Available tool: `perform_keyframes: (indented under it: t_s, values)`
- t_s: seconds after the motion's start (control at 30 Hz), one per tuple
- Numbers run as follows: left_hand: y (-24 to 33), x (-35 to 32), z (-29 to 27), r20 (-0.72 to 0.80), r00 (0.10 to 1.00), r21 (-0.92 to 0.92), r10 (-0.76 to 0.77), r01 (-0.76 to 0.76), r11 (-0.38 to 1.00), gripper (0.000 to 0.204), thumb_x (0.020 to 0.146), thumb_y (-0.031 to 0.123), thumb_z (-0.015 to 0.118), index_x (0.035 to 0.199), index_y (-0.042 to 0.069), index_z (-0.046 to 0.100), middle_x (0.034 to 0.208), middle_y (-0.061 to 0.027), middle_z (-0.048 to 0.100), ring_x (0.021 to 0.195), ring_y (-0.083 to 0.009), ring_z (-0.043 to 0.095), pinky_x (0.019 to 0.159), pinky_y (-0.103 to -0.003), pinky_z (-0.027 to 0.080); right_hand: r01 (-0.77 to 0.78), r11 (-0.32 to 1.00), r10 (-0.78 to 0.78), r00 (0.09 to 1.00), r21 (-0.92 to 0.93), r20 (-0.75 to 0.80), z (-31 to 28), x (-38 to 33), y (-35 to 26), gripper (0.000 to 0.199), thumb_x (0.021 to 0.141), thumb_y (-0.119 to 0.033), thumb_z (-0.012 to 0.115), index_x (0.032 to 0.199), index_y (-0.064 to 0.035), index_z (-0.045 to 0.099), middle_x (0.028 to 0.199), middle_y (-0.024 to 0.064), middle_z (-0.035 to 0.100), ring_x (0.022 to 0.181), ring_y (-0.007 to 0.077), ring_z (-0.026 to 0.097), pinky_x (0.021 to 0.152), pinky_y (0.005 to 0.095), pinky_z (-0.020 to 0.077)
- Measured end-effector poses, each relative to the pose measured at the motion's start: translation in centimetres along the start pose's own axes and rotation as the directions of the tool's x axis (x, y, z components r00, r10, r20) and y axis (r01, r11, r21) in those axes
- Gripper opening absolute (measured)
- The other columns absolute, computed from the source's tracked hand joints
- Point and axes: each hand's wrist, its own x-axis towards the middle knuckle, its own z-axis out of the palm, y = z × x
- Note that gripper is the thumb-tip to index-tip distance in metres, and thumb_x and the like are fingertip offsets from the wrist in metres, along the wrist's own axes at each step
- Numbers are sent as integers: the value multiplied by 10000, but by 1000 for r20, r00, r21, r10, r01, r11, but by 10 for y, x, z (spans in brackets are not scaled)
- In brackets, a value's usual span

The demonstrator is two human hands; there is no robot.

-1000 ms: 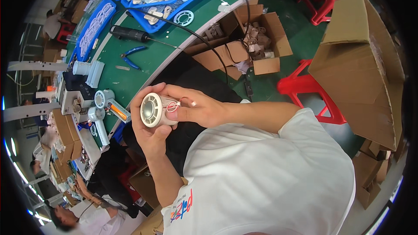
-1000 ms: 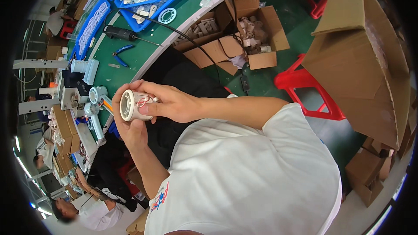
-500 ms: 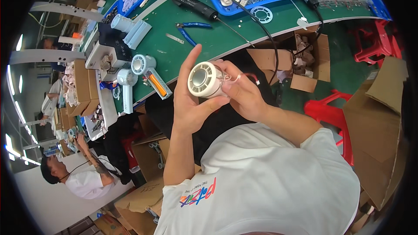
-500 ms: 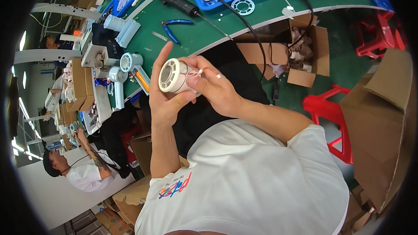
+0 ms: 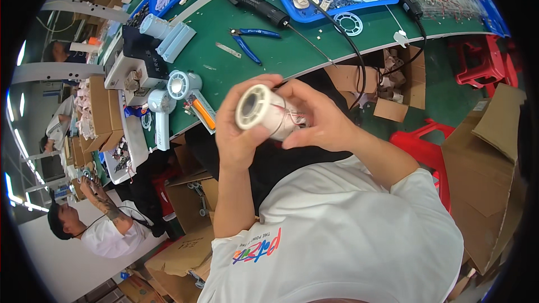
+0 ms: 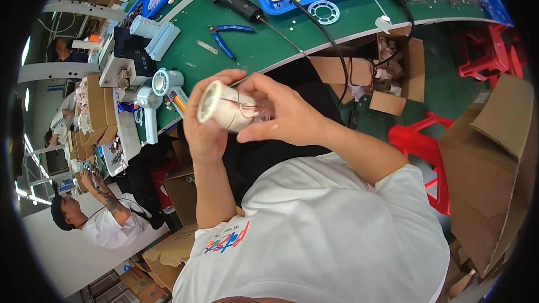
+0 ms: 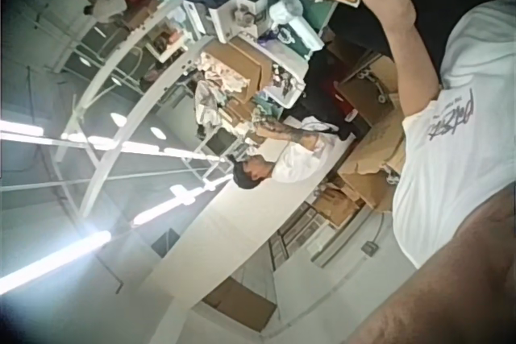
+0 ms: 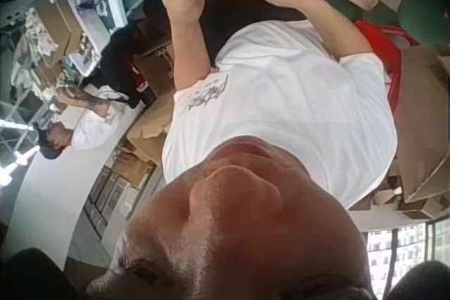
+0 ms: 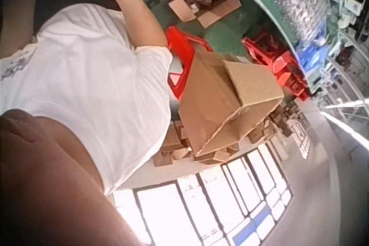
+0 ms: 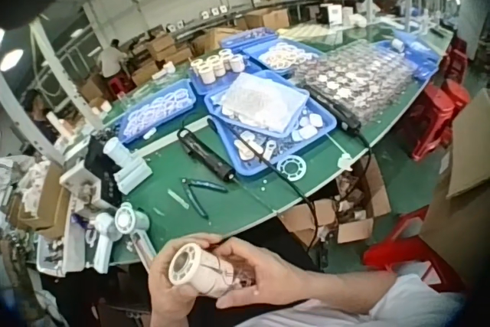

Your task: The person assembles portable fans by fastening circuit boards with an electric screwdriver, cutting wires with pliers, and inserting batteries and motor components into the fan casings by hand.

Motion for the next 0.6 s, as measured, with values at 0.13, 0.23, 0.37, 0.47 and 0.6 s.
perform_keyframes:
  t_s: [0.13,0.23,0.37,0.47,0.6]
  values:
    - [14,-5,-18,-136,985,45,102,-96,994,735,819,425,791,1351,-42,592,1303,-268,667,1139,-336,668,990,-410,536,-43,950,46,999,-310,3,-6,-3,-16,553,783,-186,915,1237,-41,636,1079,50,728,902,152,651,843,293,529]
    - [30,-5,-41,-194,963,117,188,-168,979,806,898,598,696,1389,-24,548,1266,-218,614,1111,-310,601,963,-401,491,-85,914,106,994,-397,31,-13,-9,-21,513,778,-168,906,1210,-55,652,996,38,744,830,156,657,802,292,533]
    - [31,-8,-56,-154,971,60,183,-176,983,819,919,618,682,1421,-9,522,1307,-206,569,1132,-301,564,950,-397,482,-192,874,246,967,-447,66,-31,-29,-28,483,795,-167,877,1212,-67,654,1014,46,746,830,172,662,806,304,542]
    - [25,-6,-53,-75,983,53,168,-164,985,821,931,625,671,1436,-2,510,1300,-188,552,1119,-290,543,932,-383,476,-278,841,328,944,-465,28,-45,-52,-30,468,802,-161,858,1213,-70,655,1059,56,744,850,179,665,818,311,548]
    - [17,1,-38,12,991,52,134,-135,989,835,916,641,679,1425,1,513,1246,-162,551,1076,-273,529,900,-359,468,-284,801,209,957,-526,-199,-74,-105,-41,478,802,-176,835,1235,-77,658,1161,57,713,942,184,659,838,319,548]
